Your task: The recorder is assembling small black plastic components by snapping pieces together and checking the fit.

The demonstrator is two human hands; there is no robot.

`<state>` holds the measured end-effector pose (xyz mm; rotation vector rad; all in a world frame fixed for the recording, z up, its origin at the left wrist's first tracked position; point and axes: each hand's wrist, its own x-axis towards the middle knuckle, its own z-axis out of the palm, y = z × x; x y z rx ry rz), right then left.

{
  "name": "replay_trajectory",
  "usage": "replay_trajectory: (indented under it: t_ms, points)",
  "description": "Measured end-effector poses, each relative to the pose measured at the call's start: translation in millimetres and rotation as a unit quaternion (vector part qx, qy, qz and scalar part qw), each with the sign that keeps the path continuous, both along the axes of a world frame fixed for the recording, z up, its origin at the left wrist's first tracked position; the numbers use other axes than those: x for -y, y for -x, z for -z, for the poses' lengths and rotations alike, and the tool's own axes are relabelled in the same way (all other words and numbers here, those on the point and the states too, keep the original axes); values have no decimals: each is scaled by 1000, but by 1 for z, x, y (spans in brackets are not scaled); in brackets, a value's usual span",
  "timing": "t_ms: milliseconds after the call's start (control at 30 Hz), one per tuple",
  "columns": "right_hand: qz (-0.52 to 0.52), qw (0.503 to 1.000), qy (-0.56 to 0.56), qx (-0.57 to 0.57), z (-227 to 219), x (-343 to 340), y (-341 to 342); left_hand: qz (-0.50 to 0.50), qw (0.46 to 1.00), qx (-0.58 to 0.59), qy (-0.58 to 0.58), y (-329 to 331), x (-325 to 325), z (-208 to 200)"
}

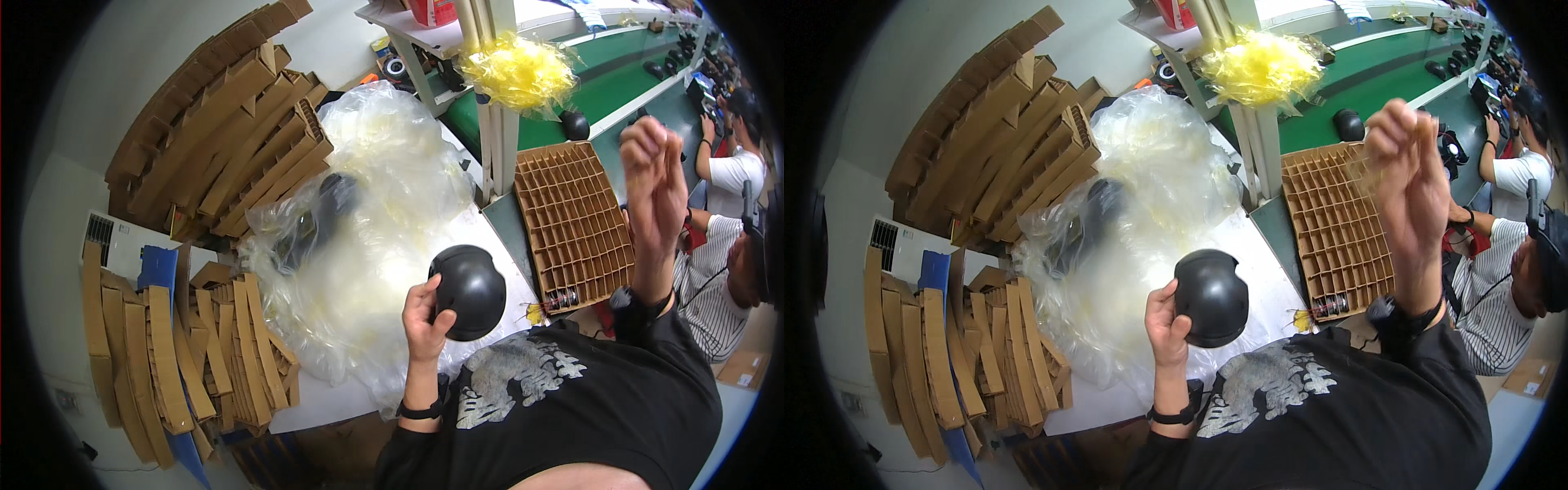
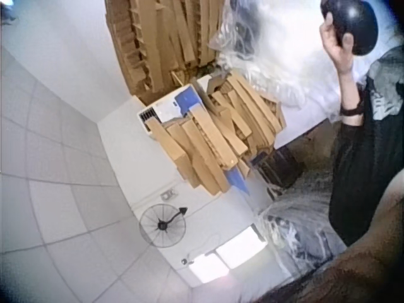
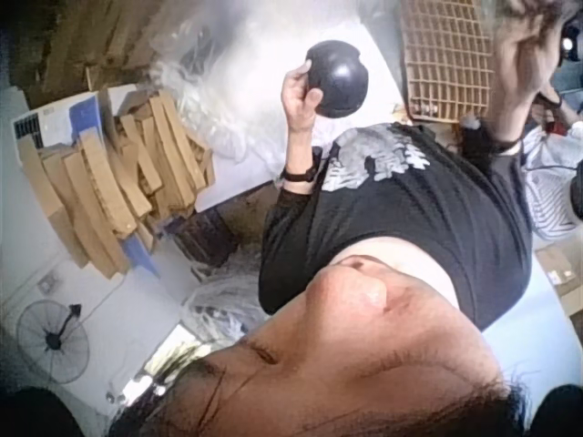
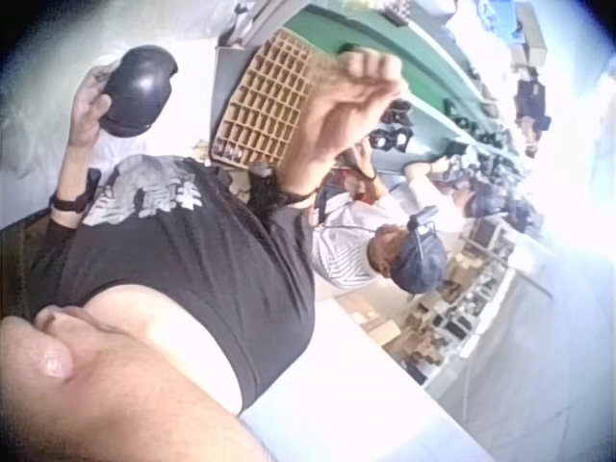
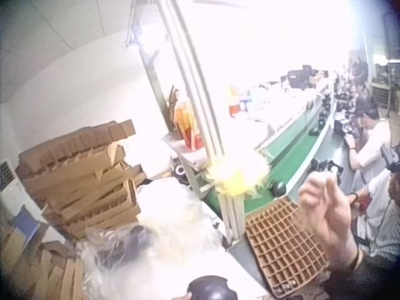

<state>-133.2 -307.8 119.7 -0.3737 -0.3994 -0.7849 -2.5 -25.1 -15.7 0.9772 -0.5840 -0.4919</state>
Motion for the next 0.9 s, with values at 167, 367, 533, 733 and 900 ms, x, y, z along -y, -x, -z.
replay_trajectory:
  t_ms: [167, 367, 533, 733, 900]
  points:
    - [493, 816, 270, -136, -4, 63, -35, 43, 999, -8, 29, 1, -20, 4]
    - [504, 697, 430, -273, 31, 62, -129, 107, 988, -104, 45, 7, -11, -9]
    - [481, 710, 482, -180, 13, 8, -81, 96, 963, -250, 2, 6, 1, -13]
    - [-74, 634, 745, -197, 40, -54, -52, 295, 885, -357, -52, 5, 13, -19]
    - [-306, 774, 445, -329, 142, -29, -31, 385, 823, -417, -1, 10, 23, 1]
